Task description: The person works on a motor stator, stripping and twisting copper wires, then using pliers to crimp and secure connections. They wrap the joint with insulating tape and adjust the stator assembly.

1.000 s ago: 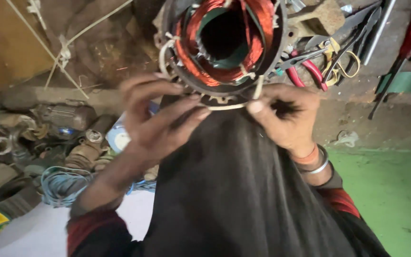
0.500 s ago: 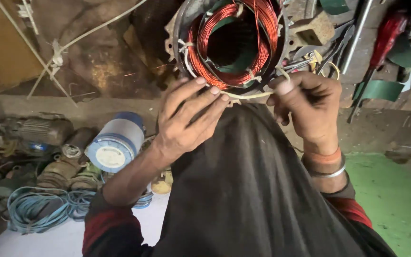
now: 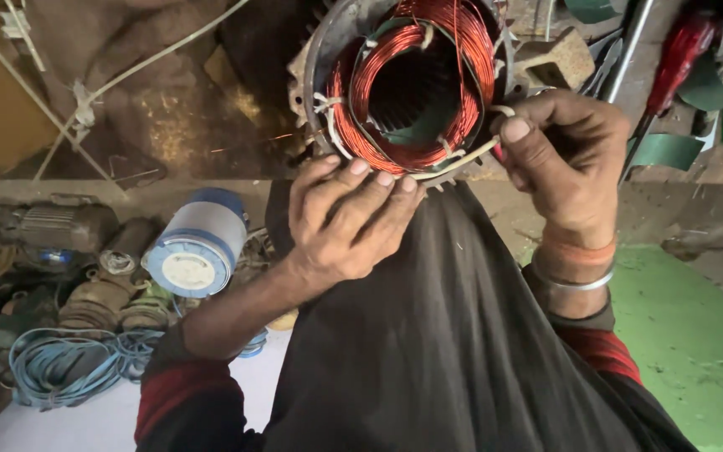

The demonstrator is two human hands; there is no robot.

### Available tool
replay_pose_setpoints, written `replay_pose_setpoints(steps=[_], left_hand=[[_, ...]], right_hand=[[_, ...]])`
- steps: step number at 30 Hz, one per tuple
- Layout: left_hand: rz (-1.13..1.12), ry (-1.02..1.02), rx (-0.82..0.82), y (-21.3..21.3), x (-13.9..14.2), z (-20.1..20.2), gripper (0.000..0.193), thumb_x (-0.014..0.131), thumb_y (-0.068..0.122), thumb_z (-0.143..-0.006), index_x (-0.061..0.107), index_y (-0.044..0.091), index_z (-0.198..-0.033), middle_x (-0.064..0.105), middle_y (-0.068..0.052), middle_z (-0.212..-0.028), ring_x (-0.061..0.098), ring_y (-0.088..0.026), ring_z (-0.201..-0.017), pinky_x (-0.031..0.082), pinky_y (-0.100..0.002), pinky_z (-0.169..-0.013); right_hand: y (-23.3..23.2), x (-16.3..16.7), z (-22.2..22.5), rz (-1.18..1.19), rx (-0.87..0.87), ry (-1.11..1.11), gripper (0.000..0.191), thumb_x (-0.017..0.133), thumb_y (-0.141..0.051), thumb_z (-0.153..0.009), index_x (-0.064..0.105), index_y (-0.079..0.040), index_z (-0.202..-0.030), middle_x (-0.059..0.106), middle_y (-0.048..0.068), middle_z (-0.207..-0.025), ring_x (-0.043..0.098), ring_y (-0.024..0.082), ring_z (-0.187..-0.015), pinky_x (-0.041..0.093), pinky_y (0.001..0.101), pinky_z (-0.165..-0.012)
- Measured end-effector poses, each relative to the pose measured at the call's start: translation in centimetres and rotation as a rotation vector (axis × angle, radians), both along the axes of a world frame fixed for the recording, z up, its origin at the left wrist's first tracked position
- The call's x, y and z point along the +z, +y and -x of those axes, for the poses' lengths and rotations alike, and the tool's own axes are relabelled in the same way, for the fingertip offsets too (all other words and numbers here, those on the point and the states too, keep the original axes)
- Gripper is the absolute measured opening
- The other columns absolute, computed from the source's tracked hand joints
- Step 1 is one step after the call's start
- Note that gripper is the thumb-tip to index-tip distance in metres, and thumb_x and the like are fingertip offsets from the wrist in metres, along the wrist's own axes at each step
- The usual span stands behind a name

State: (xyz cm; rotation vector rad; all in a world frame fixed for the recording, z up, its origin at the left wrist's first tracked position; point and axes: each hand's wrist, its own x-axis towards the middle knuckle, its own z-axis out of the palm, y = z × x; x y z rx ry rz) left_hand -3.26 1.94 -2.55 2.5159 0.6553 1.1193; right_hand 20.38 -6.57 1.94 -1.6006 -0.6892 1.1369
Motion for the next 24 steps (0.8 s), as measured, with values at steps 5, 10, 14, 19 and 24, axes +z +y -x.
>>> replay_pose_setpoints(steps=[5, 10, 14, 19, 24], left_hand=[[0.0, 0.005, 0.033, -0.5, -0.2, -0.1, 0.031, 0.089, 0.016, -0.094, 0.076, 0.009, -0.12, 0.062, -0.006, -0.127, 0.055, -0.027, -0.129, 0.046, -0.048, -0.108], [-0.001, -0.013, 0.042, -0.8, -0.8, -0.3, 0.032, 0.087, 0.015, -0.093, 0.076, 0.009, -0.123, 0.062, -0.007, -0.129, 0.053, -0.027, -0.131, 0.044, -0.048, -0.11], [-0.026, -0.007, 0.05, -1.1, -1.2, -0.2, 0.036, 0.087, 0.016, -0.093, 0.076, 0.009, -0.126, 0.061, -0.007, -0.131, 0.053, -0.027, -0.133, 0.046, -0.048, -0.11], [0.001, 0.032, 0.042, -1.2, -0.8, 0.0, 0.037, 0.088, 0.016, -0.093, 0.075, 0.009, -0.127, 0.061, -0.007, -0.13, 0.053, -0.028, -0.132, 0.047, -0.048, -0.109], [0.041, 0.037, 0.091, -1.5, 0.3, -0.9, 0.037, 0.095, 0.018, -0.093, 0.076, 0.012, -0.124, 0.056, -0.007, -0.128, 0.05, -0.029, -0.129, 0.046, -0.049, -0.106]], right_hand=[[1.2, 1.7, -0.3, 0.102, 0.203, -0.43, 0.019, 0.068, -0.009, -0.112, 0.062, 0.004, -0.1, 0.06, 0.006, -0.079, 0.053, 0.009, -0.067, 0.04, 0.023, -0.06], [2.4, 2.1, -0.3, -0.017, 0.34, -0.706, 0.014, 0.065, -0.007, -0.114, 0.06, 0.003, -0.105, 0.06, 0.008, -0.086, 0.06, 0.011, -0.073, 0.045, 0.025, -0.066], [3.1, 2.1, 0.6, -0.002, 0.269, -0.682, 0.015, 0.068, -0.009, -0.11, 0.061, 0.003, -0.103, 0.06, 0.01, -0.087, 0.058, 0.014, -0.069, 0.043, 0.027, -0.062], [2.8, 2.9, 2.0, 0.144, -0.058, -0.396, 0.012, 0.072, -0.008, -0.094, 0.071, 0.003, -0.097, 0.066, 0.003, -0.08, 0.059, 0.007, -0.059, 0.043, 0.0226, -0.053], [2.0, 2.5, 2.1, 0.021, -0.048, -0.384, 0.01, 0.076, -0.003, -0.105, 0.074, 0.006, -0.109, 0.067, 0.006, -0.089, 0.058, 0.007, -0.067, 0.043, 0.0196, -0.061]])
